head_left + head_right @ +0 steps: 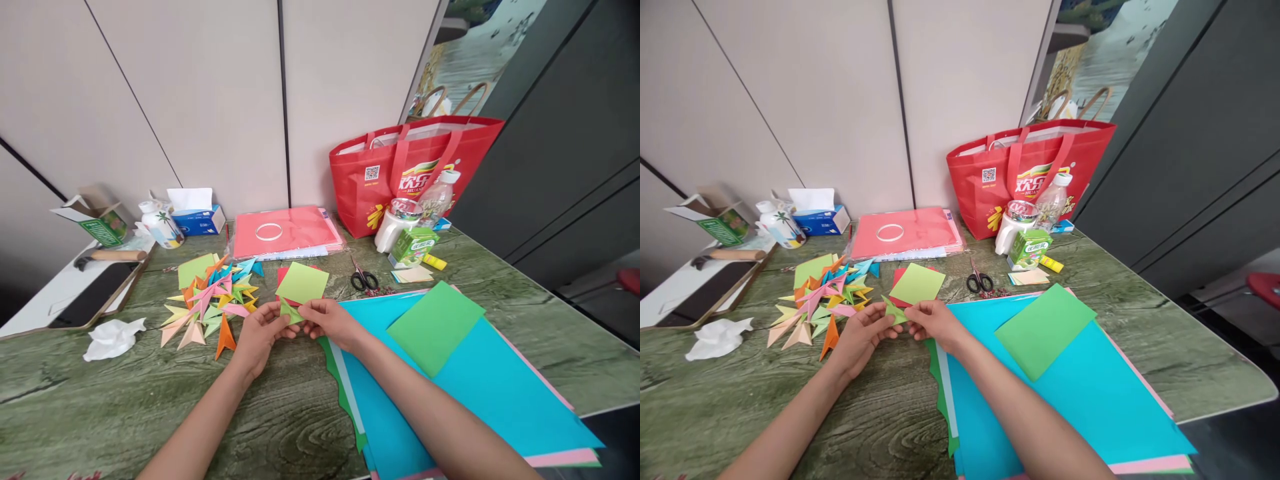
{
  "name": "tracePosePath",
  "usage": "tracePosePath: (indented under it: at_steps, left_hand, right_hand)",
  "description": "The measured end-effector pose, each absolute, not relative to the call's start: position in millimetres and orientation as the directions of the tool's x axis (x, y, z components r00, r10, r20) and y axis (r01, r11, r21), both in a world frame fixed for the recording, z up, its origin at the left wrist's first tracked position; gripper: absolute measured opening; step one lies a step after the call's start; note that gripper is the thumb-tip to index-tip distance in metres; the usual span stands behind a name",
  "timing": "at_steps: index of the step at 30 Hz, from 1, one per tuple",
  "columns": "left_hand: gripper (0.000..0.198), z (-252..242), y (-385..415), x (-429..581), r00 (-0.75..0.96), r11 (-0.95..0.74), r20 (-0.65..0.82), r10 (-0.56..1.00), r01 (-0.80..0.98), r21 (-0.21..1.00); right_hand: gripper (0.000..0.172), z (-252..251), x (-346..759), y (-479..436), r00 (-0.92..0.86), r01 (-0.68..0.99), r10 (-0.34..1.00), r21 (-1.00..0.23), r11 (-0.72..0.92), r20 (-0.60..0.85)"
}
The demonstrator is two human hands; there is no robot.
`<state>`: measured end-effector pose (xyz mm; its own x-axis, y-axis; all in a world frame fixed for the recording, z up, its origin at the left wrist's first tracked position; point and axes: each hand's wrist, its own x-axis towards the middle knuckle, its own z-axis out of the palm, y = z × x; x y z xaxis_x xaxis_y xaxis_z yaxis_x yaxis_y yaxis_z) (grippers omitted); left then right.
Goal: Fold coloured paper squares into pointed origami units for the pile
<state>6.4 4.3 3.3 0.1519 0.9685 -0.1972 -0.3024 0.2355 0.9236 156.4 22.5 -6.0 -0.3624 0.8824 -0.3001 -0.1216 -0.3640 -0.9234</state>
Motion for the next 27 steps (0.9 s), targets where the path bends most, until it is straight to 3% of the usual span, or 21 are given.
tracePosePath:
  at_steps: [3, 13, 21, 27]
  left_hand:
    - [0.024, 4.2, 5.4, 5.1, 0.121, 0.236, -0.208, 0.971, -0.319, 0.918]
    - [0.02, 4.1, 5.4, 4.9, 0.101, 0.254, -0.238, 0.966, -0.215, 0.943]
    - [0.023, 3.5, 3.7, 8.3, 0.108, 0.247, -0.233, 0.967, -0.144, 0.958]
    - [0.026, 3.6, 0.9, 12.0, 0.117, 0.253, -0.248, 0.962, -0.032, 0.967]
  right_hand:
    - [0.031, -6.9, 156.6, 23.0, -0.342, -0.142, 0.888, -0.918, -0.371, -0.306]
    - [0.028, -8.0, 150.1, 19.9, -0.221, -0.065, 0.967, -0.987, -0.145, -0.127]
    - [0.012, -7.1, 149.6, 16.7, -0.128, 0.012, 0.977, -0.985, 0.175, 0.172]
    - [0.016, -8.3, 148.7, 15.9, -0.135, 0.097, 0.975, -0.977, 0.189, 0.176]
